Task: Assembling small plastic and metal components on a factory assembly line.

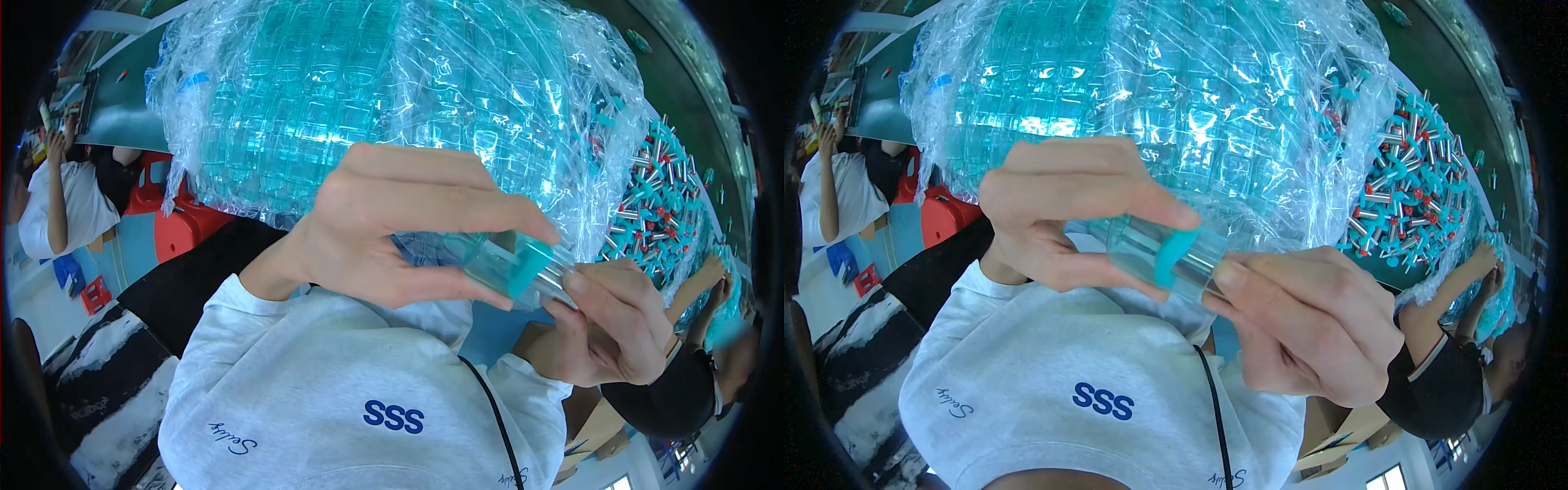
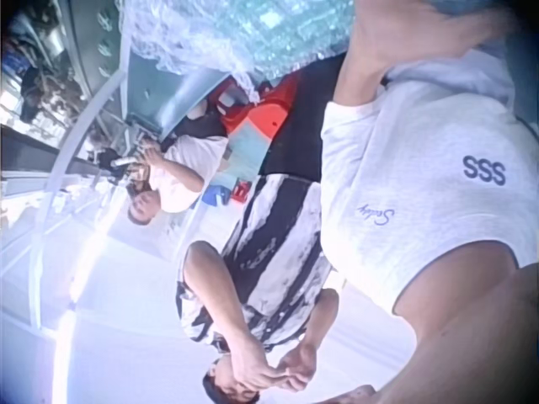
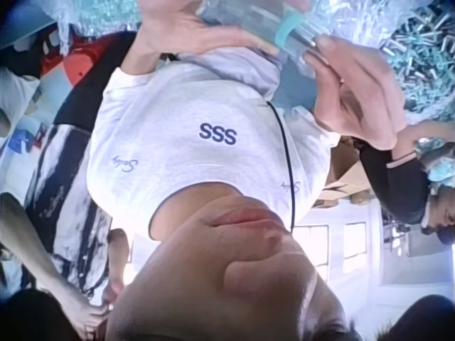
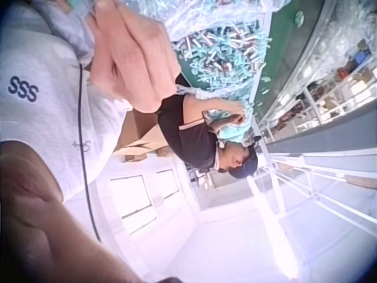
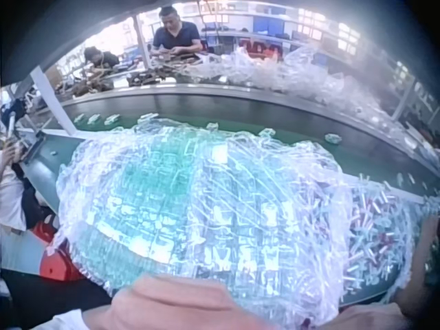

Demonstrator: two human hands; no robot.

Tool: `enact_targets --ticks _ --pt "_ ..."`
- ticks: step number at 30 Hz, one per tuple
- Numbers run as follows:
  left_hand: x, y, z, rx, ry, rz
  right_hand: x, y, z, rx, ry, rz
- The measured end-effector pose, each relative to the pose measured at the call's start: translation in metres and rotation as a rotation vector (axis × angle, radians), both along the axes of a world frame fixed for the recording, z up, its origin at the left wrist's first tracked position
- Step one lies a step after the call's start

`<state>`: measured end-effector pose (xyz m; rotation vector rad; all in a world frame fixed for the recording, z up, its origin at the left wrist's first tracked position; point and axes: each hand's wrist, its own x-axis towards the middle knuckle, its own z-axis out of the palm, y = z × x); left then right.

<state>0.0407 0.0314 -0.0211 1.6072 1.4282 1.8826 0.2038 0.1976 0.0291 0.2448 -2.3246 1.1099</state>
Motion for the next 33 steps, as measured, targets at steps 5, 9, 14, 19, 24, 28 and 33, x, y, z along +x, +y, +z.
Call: enact_targets --ticks 5,9,14,19,24,28,33 --pt "0.002 0.0 0.0 -0.008 0.025 0.02 -0.002 -0.001 -0.006 -0.047 0.01 -0.008" --pt "0.004 0.0 -0.003 -0.025 0.019 0.024 -0.004 -0.001 -0.009 -0.088 0.025 -0.015" --pt "0.004 0.001 -0.003 -0.024 0.022 0.029 -0.004 -0.001 -0.015 -0.105 0.046 -0.025" --pt "0.013 -0.001 -0.006 -0.141 -0.202 -0.055 -0.005 0.005 -0.01 -0.066 0.023 0.005" --pt "0.013 -0.005 -0.005 -0.308 -0.341 -0.142 -0.002 -0.007 -0.004 -0.156 -0.124 -0.09" --pt "0.008 -0.011 -0.017 -0.208 -0.251 -0.121 -0.01 -0.012 -0.012 -0.186 -0.006 -0.037" --pt "0.007 -0.012 -0.029 -0.094 -0.214 -0.009 -0.016 -0.028 -0.031 -0.077 0.068 -0.054"
